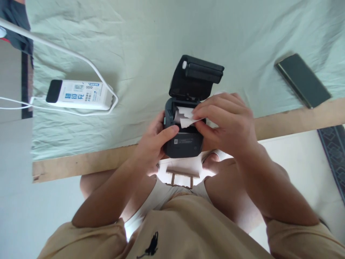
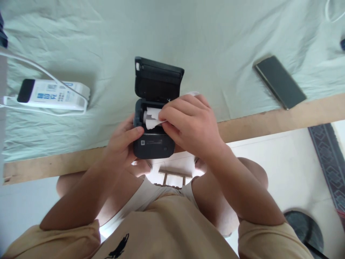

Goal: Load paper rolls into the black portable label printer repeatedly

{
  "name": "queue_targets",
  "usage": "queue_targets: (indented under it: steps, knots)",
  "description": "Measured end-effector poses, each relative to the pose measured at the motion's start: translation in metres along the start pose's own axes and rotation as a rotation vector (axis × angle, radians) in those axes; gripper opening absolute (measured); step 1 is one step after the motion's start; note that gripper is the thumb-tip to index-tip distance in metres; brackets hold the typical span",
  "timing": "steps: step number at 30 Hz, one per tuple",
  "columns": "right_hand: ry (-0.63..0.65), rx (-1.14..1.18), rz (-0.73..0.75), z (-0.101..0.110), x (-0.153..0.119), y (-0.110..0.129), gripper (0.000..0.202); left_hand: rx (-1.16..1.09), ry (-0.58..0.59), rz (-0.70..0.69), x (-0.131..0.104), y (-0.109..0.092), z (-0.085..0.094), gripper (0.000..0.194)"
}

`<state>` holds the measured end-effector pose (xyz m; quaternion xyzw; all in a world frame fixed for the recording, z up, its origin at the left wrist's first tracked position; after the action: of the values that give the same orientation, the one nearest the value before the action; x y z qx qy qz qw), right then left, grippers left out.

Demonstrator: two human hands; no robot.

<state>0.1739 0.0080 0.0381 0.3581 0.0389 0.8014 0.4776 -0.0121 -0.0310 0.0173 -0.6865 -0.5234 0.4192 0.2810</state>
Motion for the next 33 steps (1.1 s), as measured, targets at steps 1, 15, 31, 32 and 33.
queue_targets:
  steps: [1,15,31,32,33]
  knots:
    - [-0.007,-0.003,0.000,0.002,0.000,0.002,0.020,-0.009,-0.001,0.000,0.000,0.000,0.000,0.034]
    - [0.077,0.197,0.140,-0.004,-0.020,0.007,0.009,0.005,0.107,-0.114,0.001,0.006,0.005,0.067]
    - [-0.238,0.523,-0.258,0.008,-0.014,-0.012,0.023,0.194,0.027,-0.036,-0.004,-0.001,0.003,0.097]
    - [-0.255,0.519,-0.248,0.009,-0.015,-0.011,0.017,0.194,0.024,-0.040,-0.005,-0.001,0.003,0.098]
    - [-0.250,0.506,-0.237,0.010,-0.015,-0.010,0.011,0.185,0.027,-0.049,-0.005,-0.001,0.003,0.098]
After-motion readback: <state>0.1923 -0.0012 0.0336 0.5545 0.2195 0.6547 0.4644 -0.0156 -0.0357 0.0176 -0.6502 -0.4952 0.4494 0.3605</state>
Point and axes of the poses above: each hand's wrist, its own x-axis towards the middle knuckle, its own z-axis out of the back of the hand, y = z × x, the point moved 1 cm from there along x, towards the middle knuckle, and after that the axes turned 12 degrees about -z, right-handed, at the moved point
